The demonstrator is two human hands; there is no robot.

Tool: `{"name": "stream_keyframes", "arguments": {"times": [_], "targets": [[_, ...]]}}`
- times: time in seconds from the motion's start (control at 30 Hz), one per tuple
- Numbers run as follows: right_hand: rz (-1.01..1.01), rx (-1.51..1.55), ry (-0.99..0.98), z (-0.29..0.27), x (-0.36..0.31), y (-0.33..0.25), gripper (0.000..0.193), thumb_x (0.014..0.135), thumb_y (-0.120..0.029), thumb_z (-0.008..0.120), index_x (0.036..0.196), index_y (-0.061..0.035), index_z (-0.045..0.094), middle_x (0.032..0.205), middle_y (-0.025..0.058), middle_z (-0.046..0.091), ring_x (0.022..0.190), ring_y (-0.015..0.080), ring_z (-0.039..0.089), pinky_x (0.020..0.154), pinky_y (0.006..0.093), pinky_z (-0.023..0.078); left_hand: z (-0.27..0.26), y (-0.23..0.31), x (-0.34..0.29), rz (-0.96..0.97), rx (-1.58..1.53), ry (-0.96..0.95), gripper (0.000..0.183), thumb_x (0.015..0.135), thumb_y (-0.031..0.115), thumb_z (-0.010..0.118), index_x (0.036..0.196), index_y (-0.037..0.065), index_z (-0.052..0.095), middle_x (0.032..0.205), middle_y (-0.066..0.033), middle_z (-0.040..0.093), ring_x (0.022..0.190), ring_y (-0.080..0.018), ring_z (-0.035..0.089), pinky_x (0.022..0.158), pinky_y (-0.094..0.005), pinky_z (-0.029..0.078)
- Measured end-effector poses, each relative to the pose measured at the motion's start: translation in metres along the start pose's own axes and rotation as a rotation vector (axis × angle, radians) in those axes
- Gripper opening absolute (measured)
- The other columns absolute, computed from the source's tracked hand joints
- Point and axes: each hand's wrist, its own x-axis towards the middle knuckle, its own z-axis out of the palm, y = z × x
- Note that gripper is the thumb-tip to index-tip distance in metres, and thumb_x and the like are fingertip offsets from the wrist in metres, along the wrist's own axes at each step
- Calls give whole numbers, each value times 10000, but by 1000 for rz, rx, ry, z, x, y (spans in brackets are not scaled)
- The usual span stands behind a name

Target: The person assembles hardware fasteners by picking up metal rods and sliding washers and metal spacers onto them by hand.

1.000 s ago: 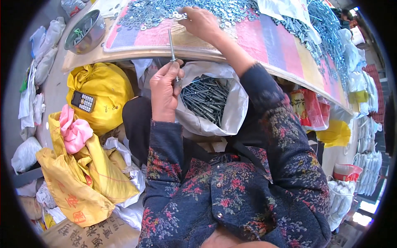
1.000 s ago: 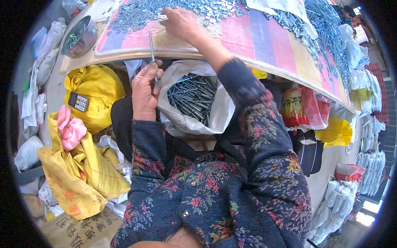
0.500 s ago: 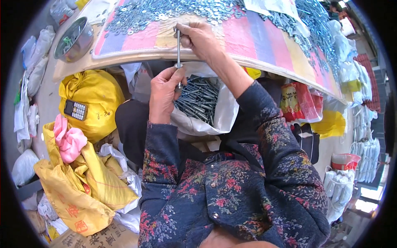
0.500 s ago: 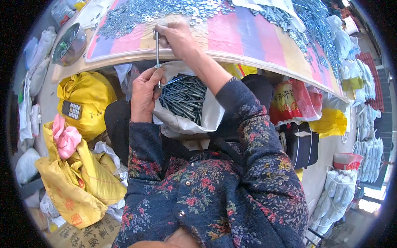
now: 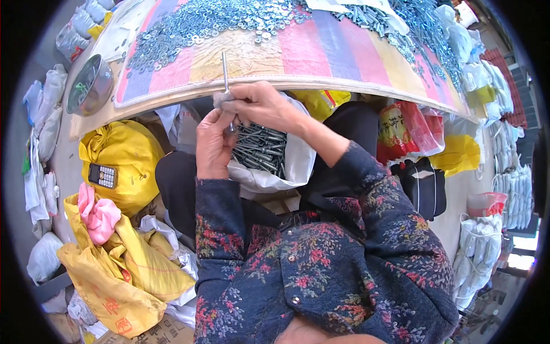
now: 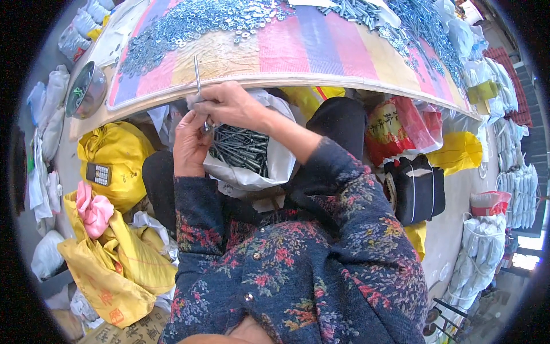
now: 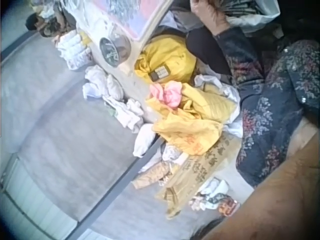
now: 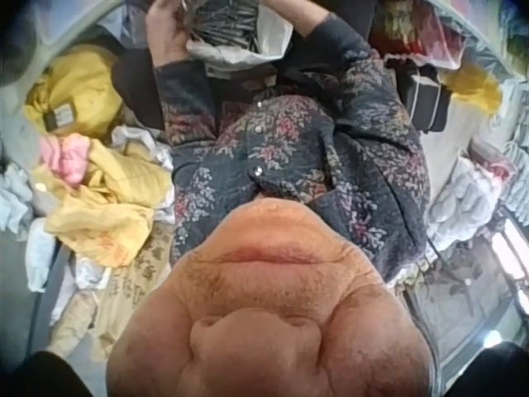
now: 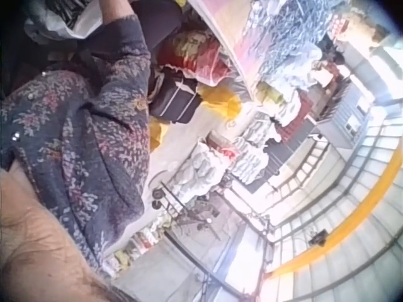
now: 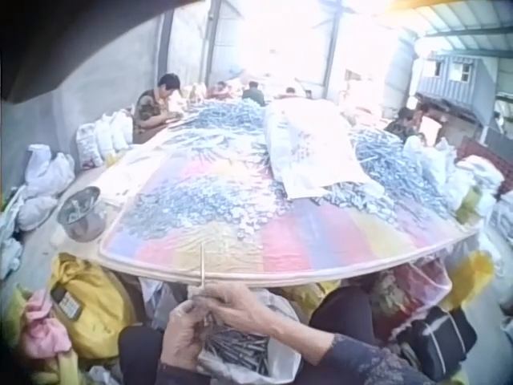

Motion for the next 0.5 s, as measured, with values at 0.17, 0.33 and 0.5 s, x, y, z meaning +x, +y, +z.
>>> {"name": "stream_keyframes", "arguments": {"times": [0.17,0.33,0.5], "targets": [[-18,-157,433,-85,26,7,303,905,-226,581,1121,-23,641,884,79,696,680,129,654,663,260,477,8,-3,-3,-18,49,5,145,828,100,724,935,24,661,744,-48,659,463,-24,436,383,-155,293],[64,-1170,723,-143,83,92,332,799,-330,659,903,-17,699,884,200,677,768,315,669,715,377,505,16,-6,0,-56,69,-33,139,835,103,718,929,18,661,735,-52,658,464,-28,445,382,-152,297],[113,-1044,690,-157,86,104,392,796,-407,661,892,-29,703,857,198,674,783,329,664,702,394,501,22,-6,4,-45,107,-22,108,840,86,703,910,13,665,730,-48,658,462,-25,443,380,-152,300]]}}
